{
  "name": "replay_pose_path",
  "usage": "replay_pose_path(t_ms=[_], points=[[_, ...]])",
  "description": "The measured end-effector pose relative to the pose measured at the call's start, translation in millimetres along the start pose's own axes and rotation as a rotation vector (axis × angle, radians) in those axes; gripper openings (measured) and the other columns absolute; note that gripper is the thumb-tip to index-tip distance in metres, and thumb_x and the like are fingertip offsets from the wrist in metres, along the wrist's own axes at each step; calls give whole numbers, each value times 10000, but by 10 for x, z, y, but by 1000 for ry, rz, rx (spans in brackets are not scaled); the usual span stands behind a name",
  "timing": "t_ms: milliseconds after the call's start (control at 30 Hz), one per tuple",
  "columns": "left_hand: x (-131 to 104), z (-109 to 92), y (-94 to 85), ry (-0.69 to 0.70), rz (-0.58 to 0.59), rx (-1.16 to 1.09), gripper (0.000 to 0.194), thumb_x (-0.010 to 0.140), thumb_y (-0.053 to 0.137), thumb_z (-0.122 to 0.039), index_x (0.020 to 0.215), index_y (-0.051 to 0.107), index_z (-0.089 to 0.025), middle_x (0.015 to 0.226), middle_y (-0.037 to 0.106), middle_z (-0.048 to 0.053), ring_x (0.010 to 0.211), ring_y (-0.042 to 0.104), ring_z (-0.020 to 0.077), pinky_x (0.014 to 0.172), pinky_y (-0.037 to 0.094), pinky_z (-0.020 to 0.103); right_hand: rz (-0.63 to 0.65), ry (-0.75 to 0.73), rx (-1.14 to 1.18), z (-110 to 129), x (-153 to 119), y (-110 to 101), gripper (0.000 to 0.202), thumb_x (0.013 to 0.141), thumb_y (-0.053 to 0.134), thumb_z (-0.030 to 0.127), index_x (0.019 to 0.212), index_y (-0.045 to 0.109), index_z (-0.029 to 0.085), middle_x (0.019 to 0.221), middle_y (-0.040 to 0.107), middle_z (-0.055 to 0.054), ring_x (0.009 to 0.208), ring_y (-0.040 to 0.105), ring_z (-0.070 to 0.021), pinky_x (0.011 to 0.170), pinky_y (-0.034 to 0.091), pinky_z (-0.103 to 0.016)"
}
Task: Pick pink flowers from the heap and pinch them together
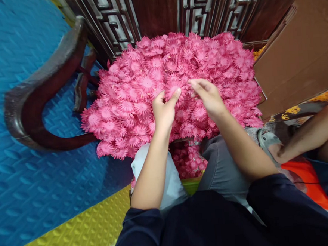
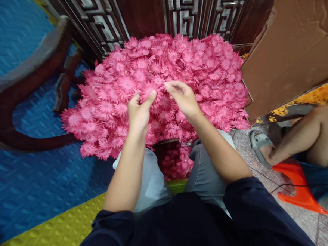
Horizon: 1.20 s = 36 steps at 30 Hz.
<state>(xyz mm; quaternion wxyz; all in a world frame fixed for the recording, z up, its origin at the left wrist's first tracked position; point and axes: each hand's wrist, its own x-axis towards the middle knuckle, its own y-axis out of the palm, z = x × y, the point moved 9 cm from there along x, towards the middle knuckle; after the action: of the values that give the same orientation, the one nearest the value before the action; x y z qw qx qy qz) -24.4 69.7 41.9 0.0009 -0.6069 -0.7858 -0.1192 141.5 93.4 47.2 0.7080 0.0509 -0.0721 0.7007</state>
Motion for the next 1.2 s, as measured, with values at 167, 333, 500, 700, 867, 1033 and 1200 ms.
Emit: replay_pose_path(t_ms=[167,333,500,700,867,1033,1200], points=[[-26,-27,78,25,81,151,256,721,783,-376,684,626,-177,659,618,-26,635,546,111,668,427,235,150,70,128,100,-120,270,484,621,757,654,696,608,200,696,562,23,684,515,-92,700,474,-251],[-38,48,145,-43,140,97,285,733,772,-410,715,619,-170,691,625,-20,665,556,114,698,435,241,87,147,200,1,-114,183,456,595,810,592,683,590,201,657,523,41,623,467,-75,631,428,-232],[-75,102,221,-174,210,-6,251,732,773,-353,687,603,-173,694,620,-24,700,578,114,744,449,238,-109,258,225,-201,-46,-70,441,683,758,573,670,516,205,622,517,46,561,452,-69,560,393,-216],[53,0,-85,-34,-10,200,213,768,714,-333,692,576,-190,698,589,-11,747,581,139,791,465,254,-194,325,225,-198,-62,-135,294,771,727,393,682,520,205,616,525,51,565,497,-71,553,376,-205],[67,-266,-459,158,-364,609,331,759,710,-298,1072,618,-243,1209,571,90,1246,480,274,1143,313,418,-134,347,212,-125,-129,-9,250,755,735,236,627,525,190,579,508,61,554,470,-54,560,357,-196],[-20,-372,-367,212,-350,742,387,741,729,-262,1111,614,-265,1253,529,92,1293,430,304,1167,277,468,-77,308,174,-113,-124,38,303,750,760,325,617,527,185,574,503,60,549,442,-54,567,342,-213],[-58,-282,-77,241,-107,538,75,845,632,-275,900,651,-227,988,660,44,1007,590,206,998,433,354,-62,258,163,-94,-105,45,433,695,787,480,586,486,189,542,440,74,527,373,-53,562,330,-224]])
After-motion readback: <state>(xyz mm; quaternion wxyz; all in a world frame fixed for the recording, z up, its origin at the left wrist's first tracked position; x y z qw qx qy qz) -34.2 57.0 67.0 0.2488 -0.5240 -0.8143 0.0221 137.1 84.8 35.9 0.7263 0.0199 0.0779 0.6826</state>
